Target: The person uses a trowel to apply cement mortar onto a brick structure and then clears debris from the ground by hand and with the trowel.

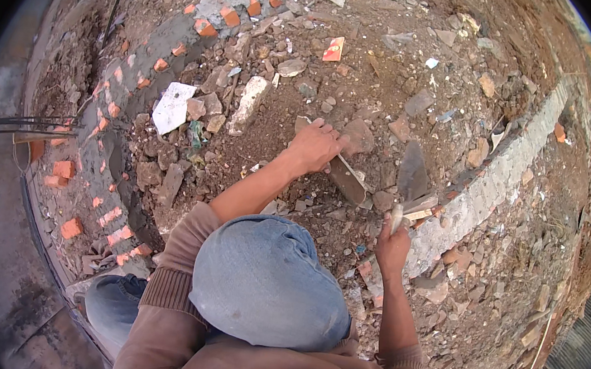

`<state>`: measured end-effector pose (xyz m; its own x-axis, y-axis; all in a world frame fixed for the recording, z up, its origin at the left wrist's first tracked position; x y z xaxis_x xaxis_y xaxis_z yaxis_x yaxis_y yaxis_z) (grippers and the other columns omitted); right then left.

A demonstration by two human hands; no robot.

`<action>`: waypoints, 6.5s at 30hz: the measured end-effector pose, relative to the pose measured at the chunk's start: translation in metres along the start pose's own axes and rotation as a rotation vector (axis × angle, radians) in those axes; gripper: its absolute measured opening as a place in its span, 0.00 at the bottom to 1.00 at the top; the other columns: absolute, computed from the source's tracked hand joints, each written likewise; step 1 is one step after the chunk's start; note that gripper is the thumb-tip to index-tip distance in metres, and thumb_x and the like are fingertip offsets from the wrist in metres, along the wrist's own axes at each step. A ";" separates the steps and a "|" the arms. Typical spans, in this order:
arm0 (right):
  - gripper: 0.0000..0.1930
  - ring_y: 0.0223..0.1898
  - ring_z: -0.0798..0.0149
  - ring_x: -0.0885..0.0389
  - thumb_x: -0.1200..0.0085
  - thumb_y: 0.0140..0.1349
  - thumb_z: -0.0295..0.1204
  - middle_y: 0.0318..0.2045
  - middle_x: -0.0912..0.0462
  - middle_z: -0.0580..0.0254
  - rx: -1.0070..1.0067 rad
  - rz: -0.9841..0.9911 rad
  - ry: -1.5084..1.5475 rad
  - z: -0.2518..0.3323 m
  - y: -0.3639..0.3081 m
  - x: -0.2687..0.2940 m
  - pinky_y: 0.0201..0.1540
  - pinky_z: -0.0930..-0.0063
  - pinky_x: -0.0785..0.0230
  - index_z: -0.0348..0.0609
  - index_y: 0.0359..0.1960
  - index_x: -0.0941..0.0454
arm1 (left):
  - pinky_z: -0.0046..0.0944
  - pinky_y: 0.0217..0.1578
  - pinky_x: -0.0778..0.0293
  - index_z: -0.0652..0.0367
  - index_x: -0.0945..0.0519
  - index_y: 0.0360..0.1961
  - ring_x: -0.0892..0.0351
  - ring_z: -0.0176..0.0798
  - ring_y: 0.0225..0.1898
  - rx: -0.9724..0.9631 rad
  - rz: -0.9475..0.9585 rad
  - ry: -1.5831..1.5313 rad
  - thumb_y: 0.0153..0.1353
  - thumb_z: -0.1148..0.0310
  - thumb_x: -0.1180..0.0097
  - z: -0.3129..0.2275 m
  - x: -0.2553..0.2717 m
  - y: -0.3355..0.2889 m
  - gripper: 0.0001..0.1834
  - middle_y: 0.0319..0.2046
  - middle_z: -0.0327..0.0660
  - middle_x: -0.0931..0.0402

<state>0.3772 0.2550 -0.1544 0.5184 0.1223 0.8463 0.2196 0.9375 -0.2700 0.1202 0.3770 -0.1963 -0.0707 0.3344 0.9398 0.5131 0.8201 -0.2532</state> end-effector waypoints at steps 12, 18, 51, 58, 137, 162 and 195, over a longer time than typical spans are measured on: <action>0.29 0.37 0.27 0.22 0.55 0.72 0.47 0.31 0.21 0.25 0.076 0.058 -0.012 0.035 -0.013 -0.089 0.37 0.45 0.31 0.22 0.36 0.26 | 0.36 0.29 0.24 0.65 0.17 0.42 0.19 0.31 0.26 0.894 -0.762 -1.075 0.66 0.63 0.39 0.170 0.005 -0.234 0.14 0.30 0.40 0.16; 0.29 0.36 0.30 0.20 0.54 0.71 0.48 0.28 0.21 0.28 0.221 0.515 0.226 0.092 -0.051 -0.157 0.37 0.47 0.30 0.24 0.34 0.24 | 0.49 0.48 0.25 0.72 0.26 0.57 0.20 0.44 0.49 1.560 -0.966 -1.235 0.67 0.52 0.43 0.282 -0.088 -0.404 0.31 0.51 0.53 0.22; 0.30 0.36 0.33 0.17 0.55 0.70 0.44 0.31 0.18 0.30 0.603 0.475 -0.143 0.226 -0.055 -0.183 0.41 0.45 0.25 0.18 0.50 0.28 | 0.51 0.36 0.28 0.63 0.19 0.37 0.21 0.58 0.30 1.239 -0.791 -0.451 0.66 0.49 0.47 0.272 0.030 -0.329 0.24 0.24 0.56 0.22; 0.24 0.37 0.31 0.19 0.56 0.71 0.40 0.32 0.18 0.29 0.552 0.218 0.025 0.320 0.072 -0.191 0.43 0.42 0.28 0.22 0.44 0.26 | 0.55 0.42 0.26 0.63 0.19 0.43 0.19 0.61 0.40 1.101 -0.371 -0.194 0.66 0.52 0.45 0.261 0.134 -0.381 0.22 0.32 0.58 0.20; 0.25 0.45 0.35 0.18 0.47 0.61 0.48 0.39 0.17 0.35 -0.610 -0.106 -0.080 0.052 -0.069 0.637 0.49 0.48 0.26 0.33 0.38 0.19 | 0.36 0.20 0.37 0.47 0.32 0.29 0.39 0.32 0.16 1.403 -0.800 -1.932 0.66 0.51 0.44 0.023 0.545 -0.203 0.16 0.18 0.32 0.40; 0.26 0.34 0.37 0.19 0.43 0.61 0.45 0.29 0.18 0.34 -1.155 0.025 0.182 -0.086 0.166 0.800 0.40 0.49 0.29 0.24 0.35 0.21 | 0.36 0.17 0.41 0.55 0.26 0.23 0.39 0.32 0.16 1.166 -0.317 -1.665 0.59 0.55 0.34 -0.219 0.727 0.612 0.18 0.17 0.33 0.37; 0.23 0.40 0.28 0.20 0.42 0.61 0.43 0.33 0.19 0.27 -0.344 0.036 -0.097 -0.300 1.098 1.292 0.44 0.43 0.29 0.26 0.37 0.20 | 0.36 0.22 0.31 0.50 0.28 0.26 0.37 0.32 0.19 1.582 -0.642 -1.854 0.58 0.56 0.34 -0.385 0.854 1.206 0.16 0.20 0.31 0.37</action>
<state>1.5363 1.3442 0.5047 0.4533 0.1990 0.8688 0.4766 0.7696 -0.4250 1.0084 1.4731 0.3894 -0.6165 -0.7774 0.1249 -0.4683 0.2346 -0.8518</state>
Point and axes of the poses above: each hand's wrist, its own y-axis towards the middle knuckle, its own x-axis out of the back of the hand, z = x × y, the point moved 4 cm from there along y, towards the middle knuckle
